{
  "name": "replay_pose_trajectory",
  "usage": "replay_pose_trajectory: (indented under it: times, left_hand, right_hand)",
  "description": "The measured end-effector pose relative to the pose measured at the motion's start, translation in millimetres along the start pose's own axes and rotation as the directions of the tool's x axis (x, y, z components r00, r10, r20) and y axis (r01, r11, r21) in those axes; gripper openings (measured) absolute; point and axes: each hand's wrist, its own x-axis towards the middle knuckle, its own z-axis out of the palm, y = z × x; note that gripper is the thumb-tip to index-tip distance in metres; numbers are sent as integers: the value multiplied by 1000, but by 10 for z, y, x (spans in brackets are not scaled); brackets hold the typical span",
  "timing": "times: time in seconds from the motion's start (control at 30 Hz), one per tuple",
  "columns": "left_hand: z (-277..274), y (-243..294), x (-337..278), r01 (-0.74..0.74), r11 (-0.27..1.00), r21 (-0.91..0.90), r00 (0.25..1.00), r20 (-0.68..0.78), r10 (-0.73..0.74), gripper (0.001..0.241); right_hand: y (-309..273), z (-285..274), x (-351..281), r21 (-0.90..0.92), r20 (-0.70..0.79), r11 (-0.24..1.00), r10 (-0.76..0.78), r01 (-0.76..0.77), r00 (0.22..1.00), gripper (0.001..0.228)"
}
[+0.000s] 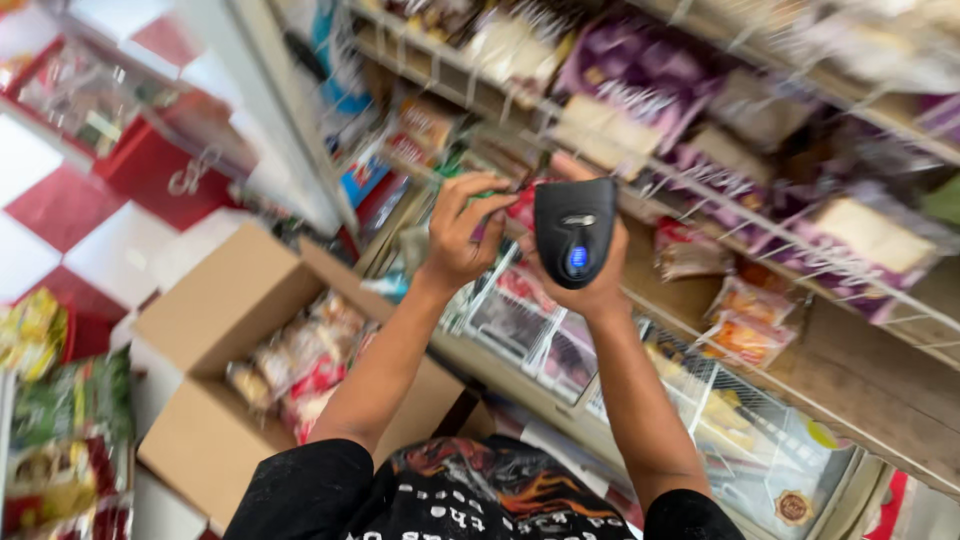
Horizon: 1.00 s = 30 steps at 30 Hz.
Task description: The person scans the barcodes on several packaged bread products using a handheld scanner and then places each item into a cardboard box.
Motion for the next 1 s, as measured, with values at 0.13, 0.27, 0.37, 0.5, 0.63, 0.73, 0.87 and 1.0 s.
replay_pose_trajectory:
  times: [0.13, 0.27, 0.37, 0.5, 0.63, 0.73, 0.87, 1.0]
  left_hand:
    - [-403, -31, -1128, 372, 926, 58, 928, -40, -371, 9]
    - [-866, -55, -2117, 580, 799, 158, 814, -80, -575, 8]
    - [-1174, -34, -2732, 651, 732, 200, 756, -79, -650, 10]
    - [-1440, -28, -3507, 812, 562, 159, 579, -101, -809, 12]
    - [-1611, -90, -4278, 854, 456, 251, 481, -45, -875, 10]
    - [-1666, -191, -4710, 884, 366, 290, 379, 10, -925, 11]
    - [-1688, -445, -5038, 928, 198, 314, 196, 38, -980, 24]
    - [-1609, -675, -5282, 915, 133, 381, 155, -27, -988, 38]
  right_hand:
    - [574, 719, -843, 77, 215, 979, 168, -189, 962, 60]
    - [1075, 1409, -1765, -10, 391, 921, 362, -389, 846, 30]
    - [1138, 1813, -2295, 80, 517, 681, 596, -728, 615, 31]
    - [1285, 2196, -2708, 161, 447, 859, 376, -487, 812, 43]
    - [1490, 2475, -3098, 153, 391, 856, 406, -493, 826, 39]
    - [1648, 2554, -3301, -42, 427, 752, 609, -658, 668, 41]
    - [1756, 2601, -3444, -3, 459, 677, 655, -736, 601, 46]
    - [1823, 2630, -3442, 26, 539, 716, 578, -698, 612, 44]
